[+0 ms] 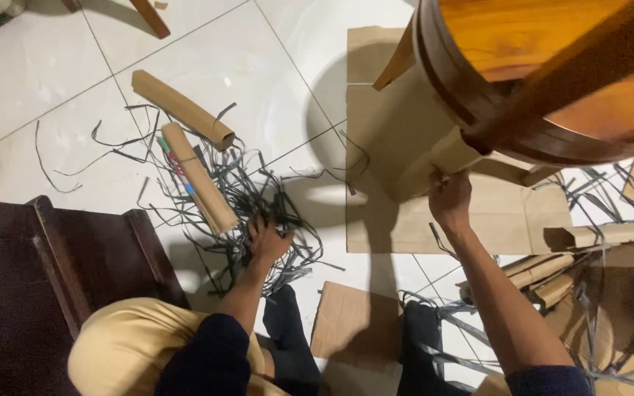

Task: Wrapping wooden chair legs with cardboard and securing them with plastic ties

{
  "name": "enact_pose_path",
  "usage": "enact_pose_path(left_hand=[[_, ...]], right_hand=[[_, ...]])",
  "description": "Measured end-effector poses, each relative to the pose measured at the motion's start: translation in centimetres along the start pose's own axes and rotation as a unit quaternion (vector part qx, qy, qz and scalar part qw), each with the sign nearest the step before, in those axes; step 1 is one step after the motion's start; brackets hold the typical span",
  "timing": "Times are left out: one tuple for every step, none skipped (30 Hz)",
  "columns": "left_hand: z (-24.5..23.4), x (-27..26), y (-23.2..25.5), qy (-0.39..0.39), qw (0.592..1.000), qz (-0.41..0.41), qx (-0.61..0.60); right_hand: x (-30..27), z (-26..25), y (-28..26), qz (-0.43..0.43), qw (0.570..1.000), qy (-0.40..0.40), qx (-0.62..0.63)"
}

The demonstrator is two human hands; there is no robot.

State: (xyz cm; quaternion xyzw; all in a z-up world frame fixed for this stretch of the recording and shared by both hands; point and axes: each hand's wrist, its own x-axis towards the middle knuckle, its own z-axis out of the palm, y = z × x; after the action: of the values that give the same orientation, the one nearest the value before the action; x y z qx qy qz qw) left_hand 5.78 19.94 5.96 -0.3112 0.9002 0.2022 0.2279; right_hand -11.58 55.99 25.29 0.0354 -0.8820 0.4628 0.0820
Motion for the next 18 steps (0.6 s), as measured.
enact_pose_path(left_hand=[[-0.9,-0.9,0.9,-0.012,0.999,0.007,-0.032],[-1.8,-1.8,1.4,-0.024,0.998,0.011,-0.064],[-2.8,-1.6,2.1,-0.022,0.998,0.01,-0.064],[-3.6,-1.7,2.7,0.06,0.998,0.014,-0.018],[-4.3,-1.5,3.2,0.142,0.989,0.017,0.028],[-5.0,-0.4,3.2,0.139,0.99,0.015,0.027],[-5.7,0.9,3.1,0.291,0.954,0.069,0.032],[-6.3,2.3,3.1,0.435,0.892,0.119,0.034],[-7.6,4.1,2.8,0.433,0.893,0.116,0.033],[-8.7,5.8,2.5,0.406,0.908,0.1,-0.018],[-9.7,7.6,2.1,0.377,0.92,0.084,-0.068],[-12.8,7.3,2.8,0.372,0.922,0.08,-0.07],[-15.8,7.1,3.6,0.314,0.944,0.084,-0.061],[-19.0,7.1,4.3,0.255,0.962,0.089,-0.051],[-19.1,9.1,3.9,0.25,0.963,0.086,-0.052],[-19.2,11.1,3.4,0.236,0.965,0.115,-0.015],[-19.3,13.1,3.0,0.222,0.964,0.144,0.022],[-20.1,13.7,3.2,0.217,0.965,0.146,0.022]], right_hand=[[-0.1,-0.7,-1.3,0.032,0.999,-0.012,-0.016],[-0.2,-1.1,-2.6,0.064,0.997,-0.027,-0.03],[-0.6,-1.2,-3.1,0.063,0.997,-0.027,-0.029],[-1.1,-1.4,-3.5,0.039,0.999,-0.014,-0.026],[-1.6,-1.5,-3.8,0.016,1.0,-0.002,-0.023],[-2.4,-0.9,-2.6,0.017,1.0,-0.004,-0.025],[-3.0,-0.1,-1.3,0.017,1.0,0.019,0.008],[-3.5,0.7,-0.1,0.015,0.998,0.041,0.04],[-5.0,2.0,1.9,0.015,0.998,0.037,0.037],[-6.6,3.2,3.9,0.014,0.998,0.068,-0.009],[-8.1,4.4,6.0,0.012,0.994,0.099,-0.055],[-9.6,5.4,6.0,0.013,0.994,0.094,-0.06],[-10.9,6.3,6.0,0.009,0.997,0.024,-0.069],[-12.3,7.3,6.1,0.007,0.996,-0.046,-0.078],[-12.2,8.4,6.1,0.009,0.995,-0.051,-0.082],[-12.5,9.5,6.1,-0.009,0.991,-0.087,-0.1],[-12.7,10.6,6.1,-0.028,0.985,-0.124,-0.117],[-11.7,12.1,5.8,-0.023,0.985,-0.123,-0.12]])
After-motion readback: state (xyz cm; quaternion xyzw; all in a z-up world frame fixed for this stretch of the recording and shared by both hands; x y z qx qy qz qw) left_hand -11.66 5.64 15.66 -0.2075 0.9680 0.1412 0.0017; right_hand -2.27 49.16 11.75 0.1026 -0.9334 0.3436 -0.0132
